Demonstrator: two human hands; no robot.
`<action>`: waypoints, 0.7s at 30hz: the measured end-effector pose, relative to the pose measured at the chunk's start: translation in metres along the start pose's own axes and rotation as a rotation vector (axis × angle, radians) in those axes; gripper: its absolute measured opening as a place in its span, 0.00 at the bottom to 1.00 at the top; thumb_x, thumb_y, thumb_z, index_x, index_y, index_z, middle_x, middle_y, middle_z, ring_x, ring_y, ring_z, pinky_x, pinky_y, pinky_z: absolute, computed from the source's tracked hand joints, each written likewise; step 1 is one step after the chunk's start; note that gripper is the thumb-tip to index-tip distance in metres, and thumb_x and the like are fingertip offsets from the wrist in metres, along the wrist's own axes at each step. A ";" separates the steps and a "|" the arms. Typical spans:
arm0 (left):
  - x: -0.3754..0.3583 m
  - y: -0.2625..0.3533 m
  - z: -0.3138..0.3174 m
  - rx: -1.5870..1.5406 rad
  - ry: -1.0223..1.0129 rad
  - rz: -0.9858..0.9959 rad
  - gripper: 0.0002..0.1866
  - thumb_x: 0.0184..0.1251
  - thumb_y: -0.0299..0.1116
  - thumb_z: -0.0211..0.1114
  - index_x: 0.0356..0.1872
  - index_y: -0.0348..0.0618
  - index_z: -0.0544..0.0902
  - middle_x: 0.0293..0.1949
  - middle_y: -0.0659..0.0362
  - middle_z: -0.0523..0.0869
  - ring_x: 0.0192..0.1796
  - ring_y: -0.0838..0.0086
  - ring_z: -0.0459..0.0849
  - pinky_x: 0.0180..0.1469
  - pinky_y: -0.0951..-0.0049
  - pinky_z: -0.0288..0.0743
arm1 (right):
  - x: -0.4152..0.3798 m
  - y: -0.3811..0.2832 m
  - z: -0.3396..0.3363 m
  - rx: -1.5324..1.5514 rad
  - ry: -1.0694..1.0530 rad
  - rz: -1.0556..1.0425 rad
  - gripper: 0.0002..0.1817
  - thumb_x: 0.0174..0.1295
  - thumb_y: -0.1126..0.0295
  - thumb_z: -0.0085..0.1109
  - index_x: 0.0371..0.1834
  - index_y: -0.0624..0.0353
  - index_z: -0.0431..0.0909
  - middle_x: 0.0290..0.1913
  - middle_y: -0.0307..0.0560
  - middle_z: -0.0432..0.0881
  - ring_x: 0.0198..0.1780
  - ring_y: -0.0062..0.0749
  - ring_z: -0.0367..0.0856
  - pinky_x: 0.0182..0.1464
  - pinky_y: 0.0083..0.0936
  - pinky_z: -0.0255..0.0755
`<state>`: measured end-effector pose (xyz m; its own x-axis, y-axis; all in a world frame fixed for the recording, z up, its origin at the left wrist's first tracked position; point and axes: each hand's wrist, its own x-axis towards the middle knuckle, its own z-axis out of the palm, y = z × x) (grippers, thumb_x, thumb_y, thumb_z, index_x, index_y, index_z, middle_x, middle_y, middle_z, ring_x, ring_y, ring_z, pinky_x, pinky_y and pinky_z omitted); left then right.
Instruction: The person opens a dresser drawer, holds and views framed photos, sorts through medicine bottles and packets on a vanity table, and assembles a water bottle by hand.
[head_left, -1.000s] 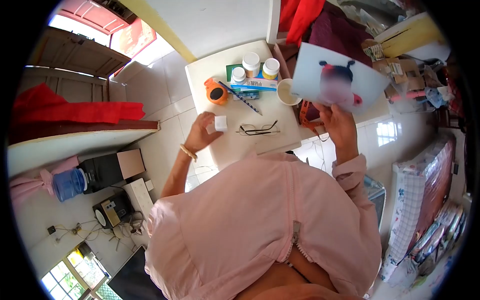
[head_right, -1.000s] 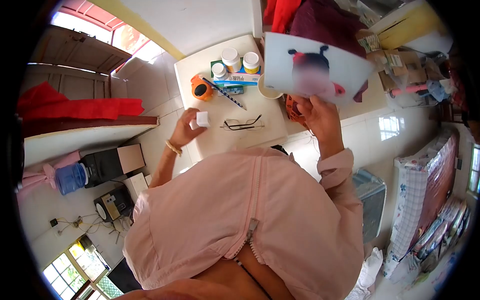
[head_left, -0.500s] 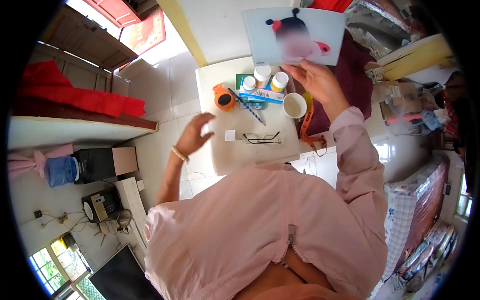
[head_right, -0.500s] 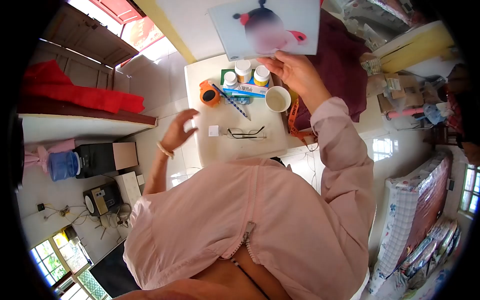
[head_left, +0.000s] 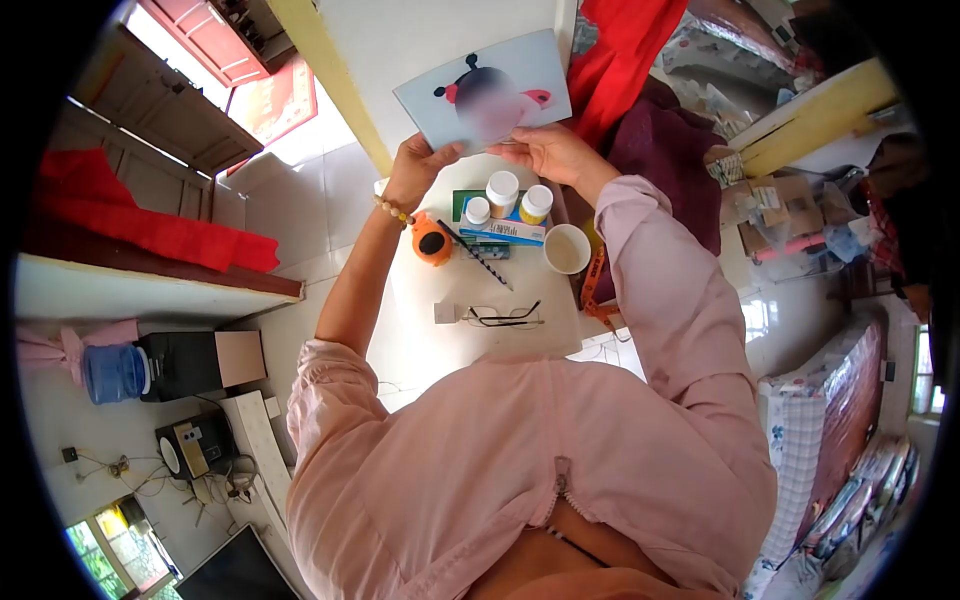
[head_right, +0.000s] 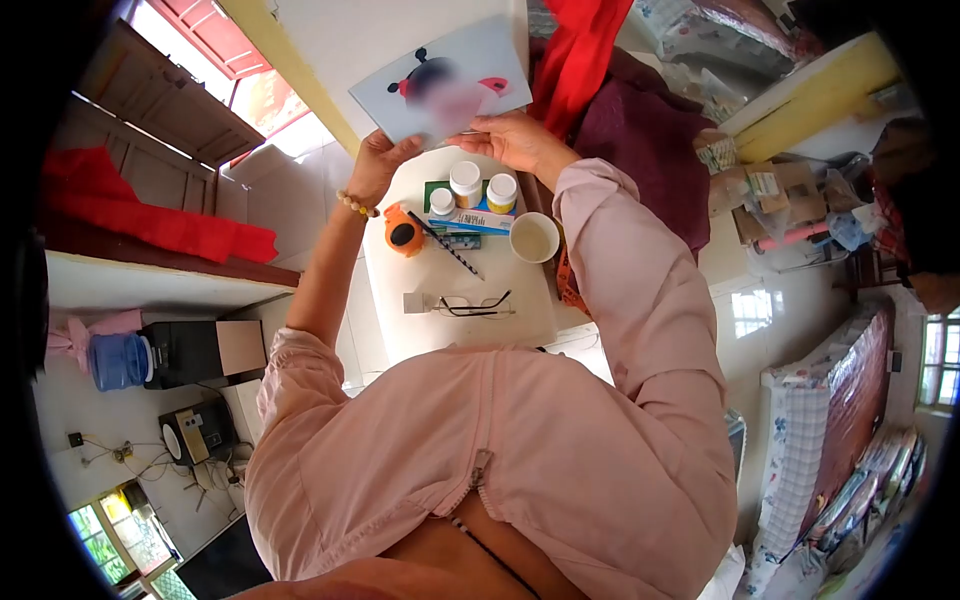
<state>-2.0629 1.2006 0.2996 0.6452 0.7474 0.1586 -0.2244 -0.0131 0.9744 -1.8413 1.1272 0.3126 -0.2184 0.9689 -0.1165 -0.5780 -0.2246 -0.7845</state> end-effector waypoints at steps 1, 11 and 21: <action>0.000 -0.001 0.001 -0.010 0.025 0.019 0.10 0.62 0.27 0.62 0.43 0.35 0.80 0.39 0.60 0.83 0.42 0.77 0.80 0.48 0.76 0.74 | 0.003 0.002 -0.002 0.015 0.017 0.009 0.17 0.64 0.73 0.48 0.52 0.74 0.65 0.51 0.61 0.74 0.55 0.47 0.75 0.49 0.21 0.78; -0.005 -0.025 -0.033 -0.046 0.072 -0.080 0.09 0.62 0.29 0.61 0.41 0.38 0.80 0.38 0.61 0.84 0.40 0.78 0.81 0.48 0.75 0.77 | 0.000 0.008 -0.038 -0.037 0.155 0.069 0.10 0.62 0.74 0.51 0.44 0.66 0.69 0.50 0.57 0.75 0.53 0.45 0.76 0.51 0.31 0.75; 0.008 -0.069 -0.059 0.127 0.017 -0.240 0.10 0.62 0.30 0.61 0.42 0.36 0.80 0.38 0.60 0.83 0.42 0.77 0.81 0.51 0.75 0.76 | 0.014 0.025 -0.046 -0.339 0.445 0.117 0.08 0.55 0.70 0.58 0.36 0.53 0.69 0.34 0.40 0.69 0.29 0.27 0.65 0.29 0.22 0.64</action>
<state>-2.0854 1.2470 0.2246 0.6564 0.7500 -0.0807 0.0275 0.0832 0.9962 -1.8223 1.1401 0.2633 0.1292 0.9063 -0.4023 -0.2692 -0.3584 -0.8939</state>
